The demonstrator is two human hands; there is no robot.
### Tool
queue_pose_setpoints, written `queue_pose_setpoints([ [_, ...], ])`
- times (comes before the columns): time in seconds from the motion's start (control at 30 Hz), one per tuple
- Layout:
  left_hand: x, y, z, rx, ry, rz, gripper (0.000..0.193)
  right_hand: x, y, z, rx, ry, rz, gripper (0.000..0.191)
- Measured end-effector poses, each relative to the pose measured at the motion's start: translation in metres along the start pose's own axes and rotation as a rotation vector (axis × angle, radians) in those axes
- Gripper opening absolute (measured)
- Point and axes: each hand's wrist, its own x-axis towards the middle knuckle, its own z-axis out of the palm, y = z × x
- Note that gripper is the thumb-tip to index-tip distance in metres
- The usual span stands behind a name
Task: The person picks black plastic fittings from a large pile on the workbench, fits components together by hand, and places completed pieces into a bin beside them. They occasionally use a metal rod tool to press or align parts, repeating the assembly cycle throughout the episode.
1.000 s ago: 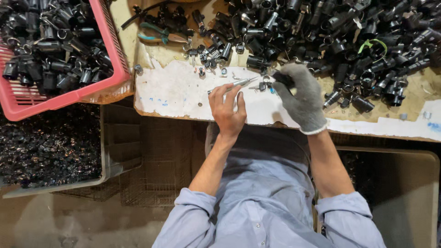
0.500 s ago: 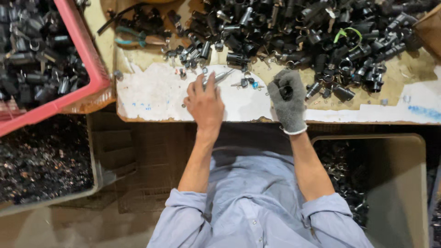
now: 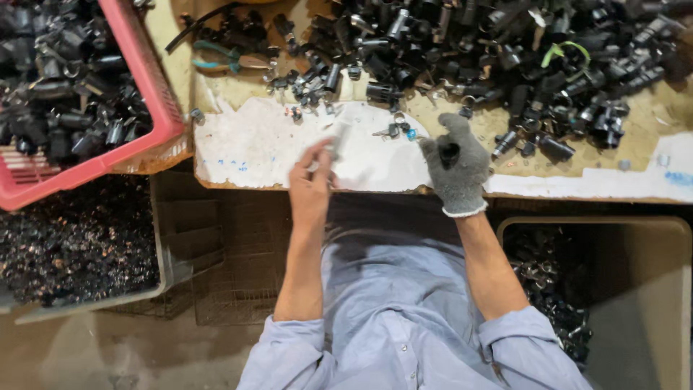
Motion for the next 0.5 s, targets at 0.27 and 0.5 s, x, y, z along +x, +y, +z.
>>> queue_pose_setpoints([
  [0.27,-0.018,-0.003,0.013,-0.241,-0.24,-0.126,0.039,-0.002,0.016,0.011,0.159,0.143,-0.017,0.028],
  [0.5,-0.027,-0.007,0.018,-0.215,-0.29,-0.095,0.038,-0.008,0.025,0.011,0.307,0.172,-0.037,0.022],
])
